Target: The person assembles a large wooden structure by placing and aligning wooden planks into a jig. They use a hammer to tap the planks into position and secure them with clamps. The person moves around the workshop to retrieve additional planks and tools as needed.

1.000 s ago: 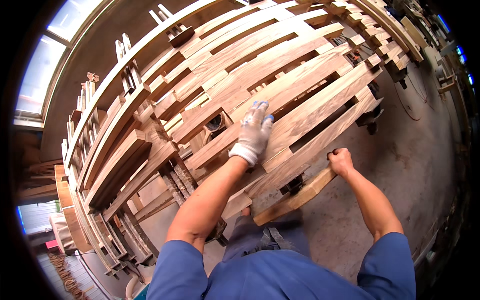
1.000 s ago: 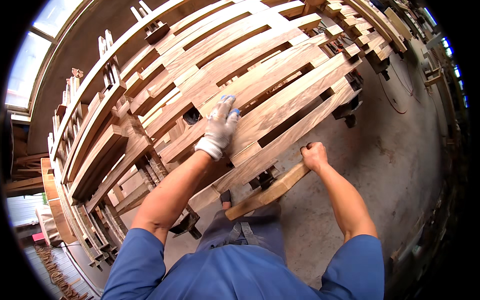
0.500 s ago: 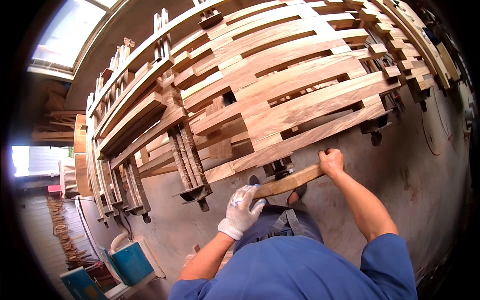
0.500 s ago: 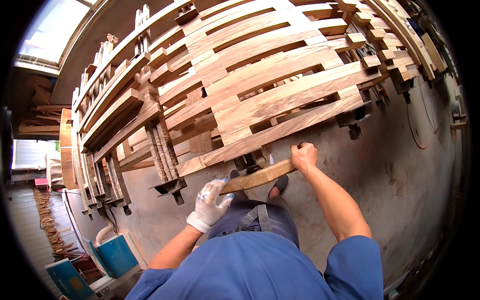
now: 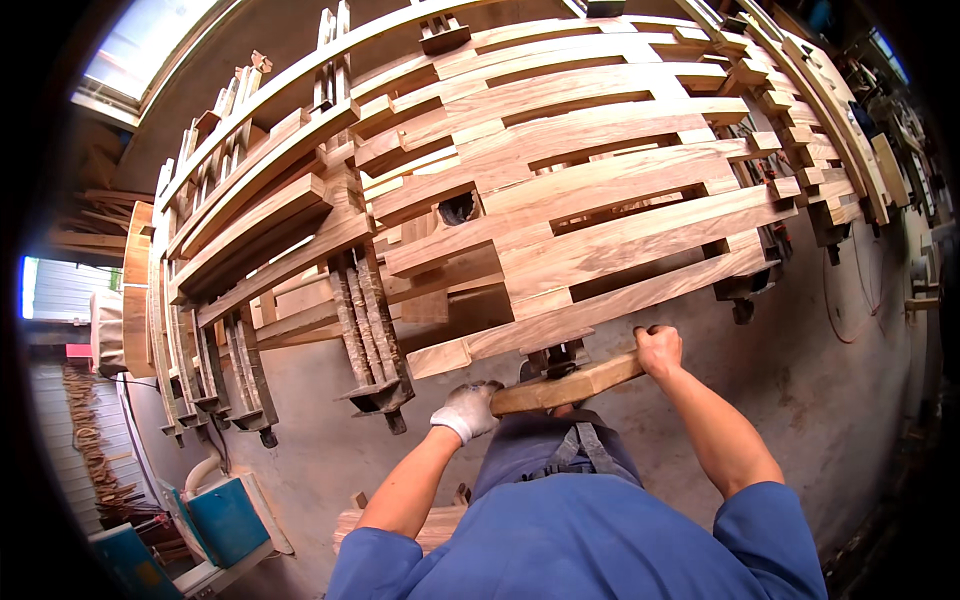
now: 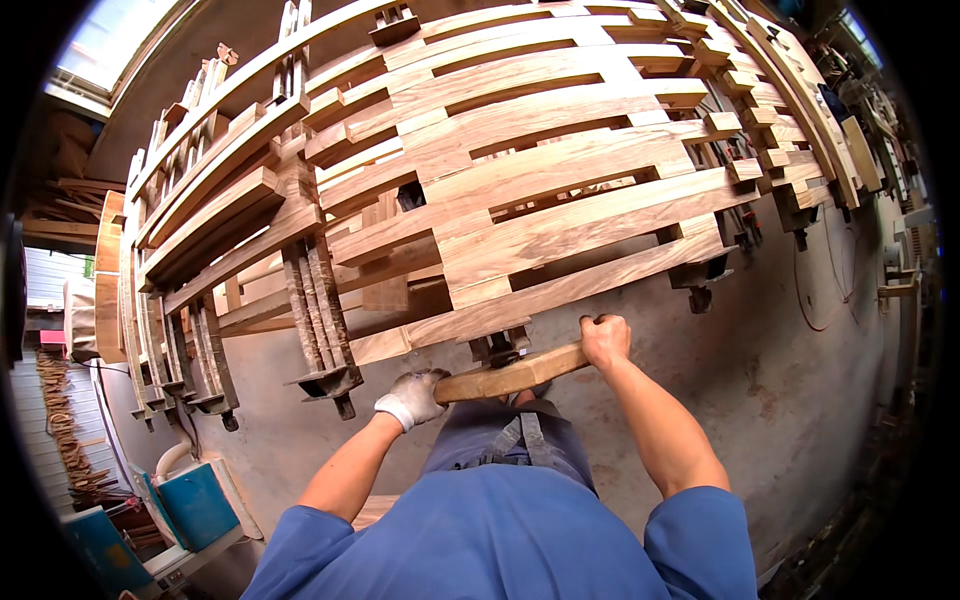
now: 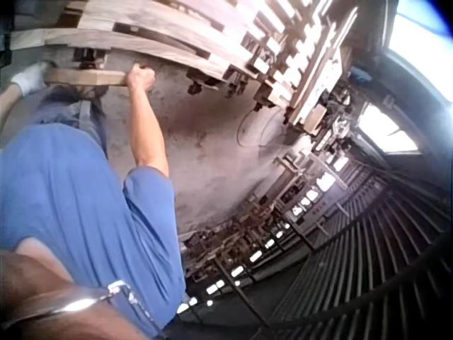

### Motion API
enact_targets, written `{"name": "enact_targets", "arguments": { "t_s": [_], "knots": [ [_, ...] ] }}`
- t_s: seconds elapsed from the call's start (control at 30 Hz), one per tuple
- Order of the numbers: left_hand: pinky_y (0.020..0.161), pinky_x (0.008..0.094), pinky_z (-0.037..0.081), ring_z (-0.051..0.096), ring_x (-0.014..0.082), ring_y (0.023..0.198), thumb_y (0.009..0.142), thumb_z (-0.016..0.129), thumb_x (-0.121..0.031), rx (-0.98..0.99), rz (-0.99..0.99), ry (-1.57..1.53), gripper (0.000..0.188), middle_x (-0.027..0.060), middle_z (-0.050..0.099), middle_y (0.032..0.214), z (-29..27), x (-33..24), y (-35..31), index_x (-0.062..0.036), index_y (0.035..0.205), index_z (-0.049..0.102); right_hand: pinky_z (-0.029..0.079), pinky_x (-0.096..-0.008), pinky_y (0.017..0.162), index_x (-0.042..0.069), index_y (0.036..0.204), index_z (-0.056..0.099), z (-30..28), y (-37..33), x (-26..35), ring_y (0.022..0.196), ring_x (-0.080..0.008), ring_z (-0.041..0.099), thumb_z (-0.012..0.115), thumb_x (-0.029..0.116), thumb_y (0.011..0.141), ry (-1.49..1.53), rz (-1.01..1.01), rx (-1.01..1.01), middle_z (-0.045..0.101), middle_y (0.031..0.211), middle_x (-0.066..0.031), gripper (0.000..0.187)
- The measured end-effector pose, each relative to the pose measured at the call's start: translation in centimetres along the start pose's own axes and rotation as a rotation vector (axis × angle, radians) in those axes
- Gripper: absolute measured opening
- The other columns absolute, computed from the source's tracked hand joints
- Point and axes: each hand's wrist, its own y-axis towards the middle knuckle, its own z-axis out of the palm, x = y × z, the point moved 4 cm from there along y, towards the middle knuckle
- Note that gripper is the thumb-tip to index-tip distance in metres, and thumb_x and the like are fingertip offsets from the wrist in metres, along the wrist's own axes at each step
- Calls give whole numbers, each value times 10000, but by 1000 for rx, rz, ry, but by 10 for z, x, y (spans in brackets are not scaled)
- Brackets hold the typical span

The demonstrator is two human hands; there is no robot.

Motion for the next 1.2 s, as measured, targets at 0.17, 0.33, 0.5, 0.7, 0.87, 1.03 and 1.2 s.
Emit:
{"name": "enact_targets", "arguments": {
  "t_s": [0.17,0.33,0.5,0.7,0.87,1.03,1.2],
  "knots": [
    [1028,469,569,721,371,1191,886,741,-276,67,-24,-19,484,169,764,1265,4,5,3,-181,1359,699,554,-535,895,-45,835,775,2,-3,2,932,-512,723,690,395,869,-3,1,-12,728,899,-332,450],
    [1037,477,572,729,392,1165,828,733,-231,45,-35,-68,540,204,755,1269,5,6,3,-161,1363,700,562,-538,899,-40,847,782,0,-5,6,944,-522,720,679,378,883,12,10,18,727,917,-334,432],
    [1021,482,577,737,381,1154,852,728,-237,72,-107,2,530,213,758,1236,-5,-2,-5,-160,1374,684,570,-477,858,-32,887,805,14,10,-6,902,-444,756,690,330,876,43,-4,53,767,904,-284,380],
    [977,482,592,748,366,1135,873,693,-195,143,-176,92,450,218,767,1193,-41,-31,-21,-97,1311,665,587,-470,842,-9,869,799,60,46,-47,879,-416,766,685,291,918,66,-172,217,782,880,-240,325],
    [922,489,608,765,376,1045,850,690,-123,111,-210,158,343,199,779,1093,-53,-53,-32,-71,1189,670,591,-440,862,29,851,813,100,63,-69,899,-316,784,667,273,953,112,-287,358,814,897,-147,302],
    [886,484,611,774,366,998,845,716,-131,89,-245,246,339,193,773,1053,-66,-80,-43,-52,1172,672,584,-456,908,41,898,830,168,80,-105,1029,-361,757,745,250,893,211,-385,331,808,978,-176,226],
    [855,481,618,779,364,976,856,703,-128,141,-297,300,313,186,781,1020,-85,-115,-47,-47,1157,676,592,-482,916,135,956,851,199,86,-96,990,-363,769,749,230,862,-82,-907,157,805,971,-167,168]
  ]
}}
